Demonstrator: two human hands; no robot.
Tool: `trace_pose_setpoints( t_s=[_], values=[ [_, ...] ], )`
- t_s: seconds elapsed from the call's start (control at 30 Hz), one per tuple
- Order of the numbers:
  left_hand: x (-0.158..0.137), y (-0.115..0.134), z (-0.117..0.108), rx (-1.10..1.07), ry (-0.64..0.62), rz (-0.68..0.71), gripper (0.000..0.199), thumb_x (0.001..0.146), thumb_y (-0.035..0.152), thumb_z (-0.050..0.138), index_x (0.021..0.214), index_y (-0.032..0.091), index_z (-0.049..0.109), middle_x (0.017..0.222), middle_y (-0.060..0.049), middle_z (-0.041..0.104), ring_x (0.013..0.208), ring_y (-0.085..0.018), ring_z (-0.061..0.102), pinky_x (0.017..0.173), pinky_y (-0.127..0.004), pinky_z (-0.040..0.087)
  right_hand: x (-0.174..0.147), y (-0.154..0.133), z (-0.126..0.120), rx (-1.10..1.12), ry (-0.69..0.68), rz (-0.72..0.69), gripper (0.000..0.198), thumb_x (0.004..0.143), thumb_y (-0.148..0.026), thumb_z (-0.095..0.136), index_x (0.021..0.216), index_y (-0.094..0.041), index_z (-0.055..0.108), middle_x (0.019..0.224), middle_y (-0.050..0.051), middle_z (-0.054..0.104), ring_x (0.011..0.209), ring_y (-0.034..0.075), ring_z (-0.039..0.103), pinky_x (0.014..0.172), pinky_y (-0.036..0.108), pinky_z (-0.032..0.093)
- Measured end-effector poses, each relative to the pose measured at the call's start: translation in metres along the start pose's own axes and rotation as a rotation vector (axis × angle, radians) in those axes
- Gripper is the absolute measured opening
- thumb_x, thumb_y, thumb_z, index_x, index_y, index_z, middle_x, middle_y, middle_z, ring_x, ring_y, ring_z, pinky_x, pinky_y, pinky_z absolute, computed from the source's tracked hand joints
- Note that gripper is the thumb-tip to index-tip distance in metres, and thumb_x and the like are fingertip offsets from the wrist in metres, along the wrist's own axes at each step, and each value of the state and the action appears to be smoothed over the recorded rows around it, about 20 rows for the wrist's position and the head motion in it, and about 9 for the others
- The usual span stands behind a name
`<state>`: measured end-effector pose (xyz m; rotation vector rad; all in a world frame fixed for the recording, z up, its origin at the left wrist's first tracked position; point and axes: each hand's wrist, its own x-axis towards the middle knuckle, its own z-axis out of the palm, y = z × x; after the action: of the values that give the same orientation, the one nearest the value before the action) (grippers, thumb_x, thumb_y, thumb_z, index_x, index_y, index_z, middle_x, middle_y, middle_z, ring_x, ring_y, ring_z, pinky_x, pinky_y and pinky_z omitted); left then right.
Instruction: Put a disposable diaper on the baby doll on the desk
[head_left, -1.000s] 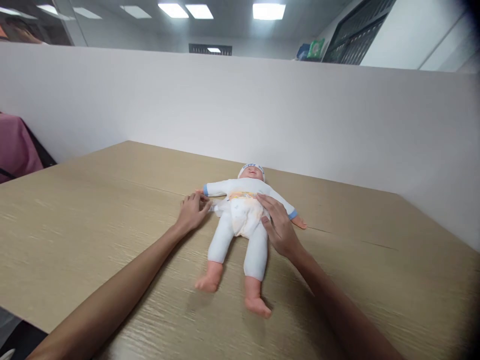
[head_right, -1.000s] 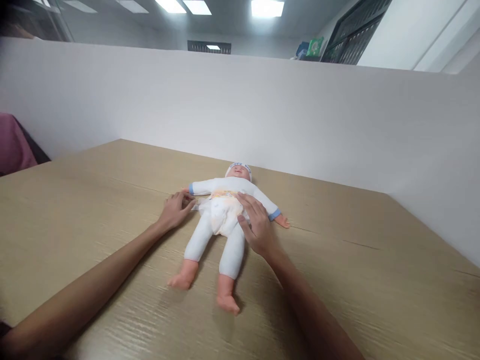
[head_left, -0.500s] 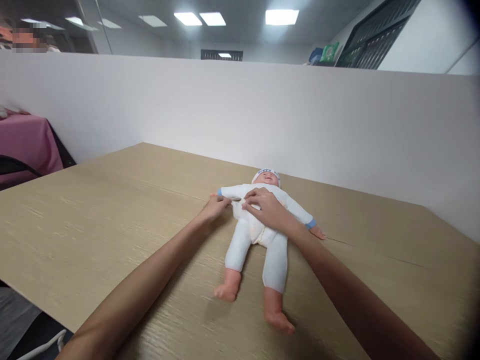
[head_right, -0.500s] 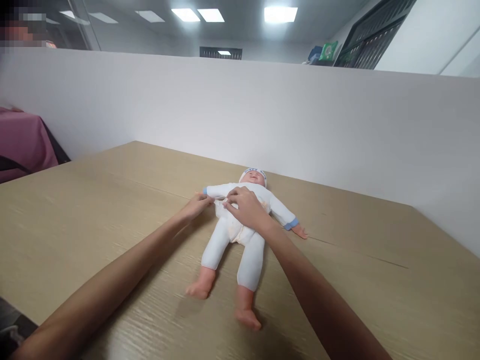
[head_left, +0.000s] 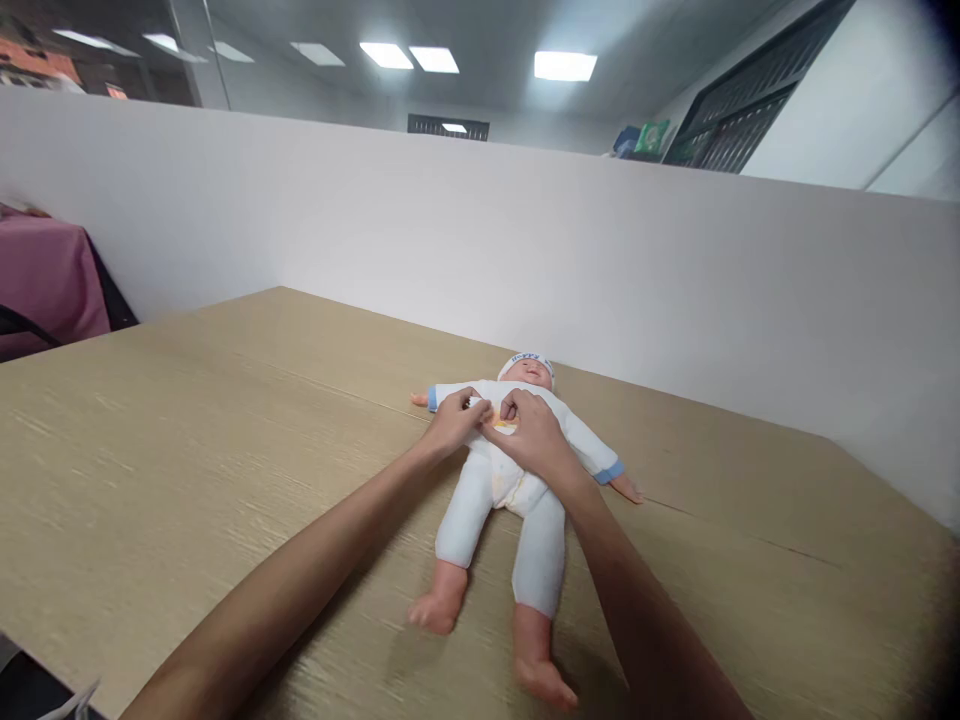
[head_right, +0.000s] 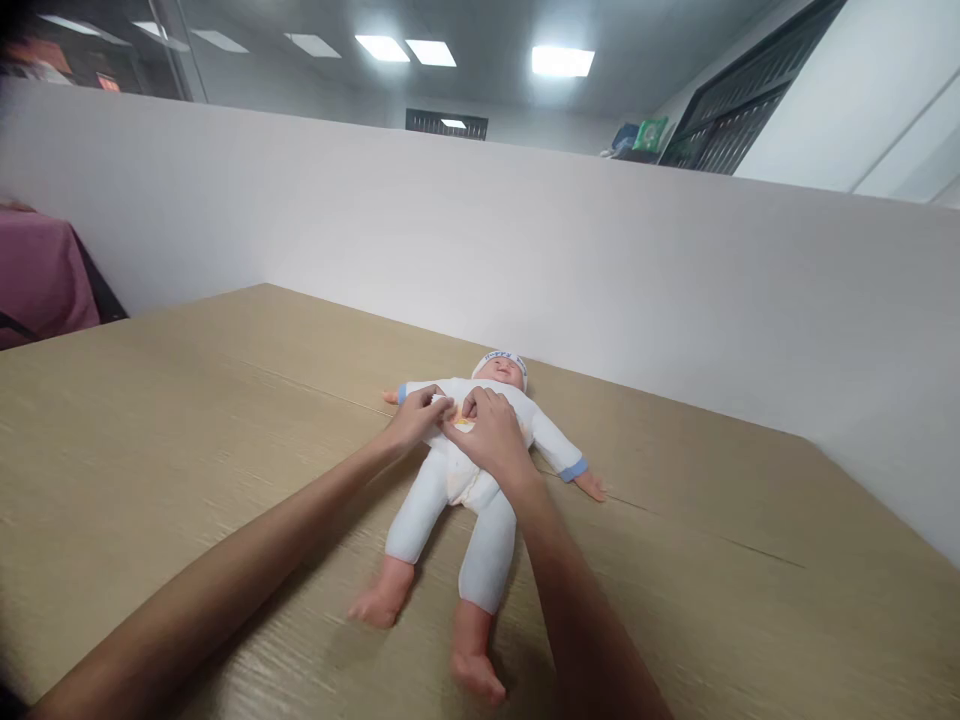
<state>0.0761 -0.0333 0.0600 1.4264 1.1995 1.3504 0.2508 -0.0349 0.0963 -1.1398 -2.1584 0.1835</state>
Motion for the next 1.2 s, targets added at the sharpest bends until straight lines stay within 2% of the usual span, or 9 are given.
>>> trace_pose_setpoints(
  t_s=[0.13, 0.3, 0.43, 0.57, 0.73, 0.87, 1.0, 1.1, 1.2],
  values=[
    [-0.001, -0.019, -0.025, 0.051, 0.099, -0.047, 0.025, 0.086, 0.045, 0.055, 0.075, 0.022, 0.055, 0.072, 0.000, 0.059, 0.072, -0.018, 0.054, 0.069, -0.031, 0.041, -0.005, -0.002, -0.003, -0.036, 0.002, -0.020, 0.033, 0.090, -0.051, 0.076, 0.092, -0.026, 0.055, 0.101, 0.006, 0.070, 0.099, 0.029, 0.063, 0.092, 0.043, 0.048],
    [-0.023, -0.040, -0.057, 0.164, 0.117, -0.040, 0.024, 0.082, 0.044, 0.061, 0.076, 0.021, 0.064, 0.077, -0.001, 0.063, 0.077, -0.020, 0.053, 0.072, -0.031, 0.037, -0.010, 0.000, -0.007, -0.156, -0.027, -0.046, 0.038, 0.100, -0.050, 0.069, 0.128, -0.025, 0.067, 0.136, 0.012, 0.074, 0.133, 0.038, 0.060, 0.112, 0.054, 0.043],
    [-0.032, -0.047, -0.064, 0.193, 0.068, -0.023, 0.027, 0.083, 0.047, 0.064, 0.076, 0.021, 0.063, 0.072, 0.001, 0.058, 0.073, -0.019, 0.051, 0.071, -0.031, 0.036, 0.001, -0.002, -0.017, -0.083, -0.169, -0.062, 0.041, 0.098, -0.045, 0.072, 0.133, -0.024, 0.068, 0.138, 0.012, 0.075, 0.133, 0.037, 0.064, 0.118, 0.055, 0.043],
    [-0.030, -0.049, -0.061, 0.166, 0.053, -0.004, 0.030, 0.086, 0.050, 0.063, 0.077, 0.021, 0.061, 0.072, 0.002, 0.055, 0.072, -0.018, 0.050, 0.070, -0.031, 0.035, 0.021, -0.004, -0.024, 0.105, -0.279, -0.063, 0.051, 0.092, -0.033, 0.074, 0.142, -0.026, 0.066, 0.142, 0.009, 0.073, 0.133, 0.032, 0.066, 0.110, 0.045, 0.051],
    [-0.029, -0.052, -0.061, 0.098, 0.044, 0.017, 0.031, 0.087, 0.051, 0.065, 0.079, 0.020, 0.062, 0.073, 0.002, 0.055, 0.072, -0.017, 0.048, 0.070, -0.030, 0.037, 0.036, -0.002, -0.019, 0.012, -0.226, -0.114, 0.043, 0.086, -0.023, 0.075, 0.129, -0.022, 0.073, 0.129, 0.012, 0.073, 0.127, 0.034, 0.065, 0.115, 0.052, 0.046],
    [-0.029, -0.051, -0.061, 0.044, 0.048, 0.019, 0.034, 0.086, 0.053, 0.066, 0.081, 0.019, 0.065, 0.074, 0.002, 0.057, 0.073, -0.017, 0.049, 0.071, -0.031, 0.038, 0.038, -0.012, -0.024, -0.036, -0.312, -0.351, 0.020, 0.103, -0.028, 0.062, 0.115, -0.024, 0.077, 0.127, 0.011, 0.075, 0.123, 0.031, 0.066, 0.113, 0.050, 0.047],
    [-0.024, -0.041, -0.053, -0.017, 0.047, 0.025, 0.036, 0.085, 0.054, 0.066, 0.075, 0.021, 0.059, 0.071, 0.003, 0.053, 0.072, -0.016, 0.047, 0.071, -0.031, 0.038, 0.037, -0.019, -0.028, -0.087, -0.593, -0.424, 0.041, 0.113, -0.033, 0.042, 0.103, -0.027, 0.082, 0.108, 0.006, 0.081, 0.109, 0.027, 0.072, 0.112, 0.048, 0.049],
    [-0.018, -0.027, -0.041, -0.048, 0.040, 0.040, 0.036, 0.085, 0.053, 0.066, 0.071, 0.022, 0.055, 0.069, 0.004, 0.052, 0.070, -0.015, 0.047, 0.072, -0.032, 0.039, 0.034, -0.017, -0.023, -0.123, -0.621, -0.409, 0.047, 0.112, -0.026, 0.037, 0.103, -0.026, 0.083, 0.109, 0.006, 0.083, 0.112, 0.027, 0.073, 0.131, 0.057, 0.033],
    [-0.013, -0.014, -0.030, -0.050, 0.038, 0.037, 0.034, 0.084, 0.050, 0.066, 0.069, 0.022, 0.053, 0.069, 0.003, 0.054, 0.071, -0.016, 0.049, 0.072, -0.032, 0.039, 0.029, -0.016, -0.017, -0.143, -0.587, -0.409, 0.041, 0.109, -0.021, 0.041, 0.098, -0.025, 0.081, 0.110, 0.006, 0.081, 0.116, 0.026, 0.072, 0.134, 0.059, 0.025]
  ],
)
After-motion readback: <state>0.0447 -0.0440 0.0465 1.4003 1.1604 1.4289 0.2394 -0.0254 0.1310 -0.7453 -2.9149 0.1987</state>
